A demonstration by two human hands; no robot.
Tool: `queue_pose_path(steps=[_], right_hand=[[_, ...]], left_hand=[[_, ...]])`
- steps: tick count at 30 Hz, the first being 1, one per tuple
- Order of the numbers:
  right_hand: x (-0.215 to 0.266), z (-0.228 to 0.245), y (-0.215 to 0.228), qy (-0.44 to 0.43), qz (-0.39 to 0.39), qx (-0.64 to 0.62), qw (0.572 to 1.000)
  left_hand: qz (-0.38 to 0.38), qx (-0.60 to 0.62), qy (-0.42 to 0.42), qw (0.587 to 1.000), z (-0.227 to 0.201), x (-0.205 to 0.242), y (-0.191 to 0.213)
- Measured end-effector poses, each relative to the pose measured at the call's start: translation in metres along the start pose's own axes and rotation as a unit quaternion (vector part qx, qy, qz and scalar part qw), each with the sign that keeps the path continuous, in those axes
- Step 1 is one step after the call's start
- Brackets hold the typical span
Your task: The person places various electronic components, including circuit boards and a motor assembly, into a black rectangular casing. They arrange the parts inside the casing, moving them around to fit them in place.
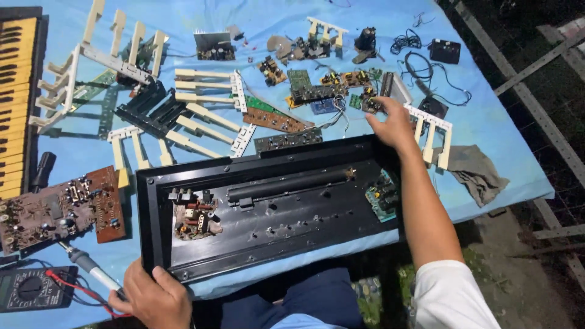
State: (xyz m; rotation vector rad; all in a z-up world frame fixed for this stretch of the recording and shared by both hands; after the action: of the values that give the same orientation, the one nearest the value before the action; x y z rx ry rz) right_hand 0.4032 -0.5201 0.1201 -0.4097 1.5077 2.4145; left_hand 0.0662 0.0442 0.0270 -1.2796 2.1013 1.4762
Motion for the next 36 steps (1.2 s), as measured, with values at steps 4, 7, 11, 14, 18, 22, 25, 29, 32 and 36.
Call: queue_pose_path(steps=[4,7,11,14,18,22,25,29,32,36], right_hand=[[-0.029,0.031,-0.023,0.029,-0.003,-0.038,0.999],[-0.044,0.062,-0.049,0.056,0.03,-0.035,0.997],[-0.058,0.07,-0.093,0.035,0.121,0.008,0.992],[-0.061,0.072,-0.112,0.006,0.179,0.04,0.983],[-0.053,0.07,-0.108,-0.071,0.177,0.057,0.98],[-0.061,0.059,-0.123,-0.029,0.171,0.076,0.982],[-0.062,0.059,-0.127,0.017,0.19,0.122,0.974],[-0.061,0.071,-0.112,0.018,0.158,0.091,0.983],[-0.064,0.074,-0.108,0.055,0.112,0.07,0.99],[-0.076,0.073,-0.08,0.136,-0.11,-0.028,0.984]], left_hand=[[-0.038,0.006,0.012,0.999,-0.018,-0.006,0.014],[-0.067,-0.009,-0.015,0.998,-0.017,-0.003,0.016],[-0.076,-0.006,-0.012,0.997,-0.007,0.005,0.01],[-0.092,-0.007,-0.02,0.996,-0.007,0.005,0.011],[-0.104,-0.01,-0.024,0.994,-0.006,0.005,0.011],[-0.1,-0.014,-0.023,0.995,-0.003,0.006,0.01],[-0.106,-0.015,-0.024,0.994,-0.005,0.006,0.011],[-0.104,-0.013,-0.016,0.994,-0.001,0.007,0.009],[-0.099,-0.017,-0.014,0.995,-0.002,0.006,0.009],[-0.106,0.011,-0.017,0.994,-0.01,0.0,0.015]])
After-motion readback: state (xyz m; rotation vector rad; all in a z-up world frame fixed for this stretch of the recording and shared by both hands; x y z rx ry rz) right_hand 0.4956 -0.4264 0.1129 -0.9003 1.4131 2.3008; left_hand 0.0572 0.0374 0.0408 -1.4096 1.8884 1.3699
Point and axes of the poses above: each hand's wrist, its own x-axis away from the middle knuckle, its own y-axis out of the back of the hand, z = x × y, the point moved 10 cm from there along -x, towards the middle knuckle, and after that the axes turned 9 degrees about -z, right-handed, at the moved point
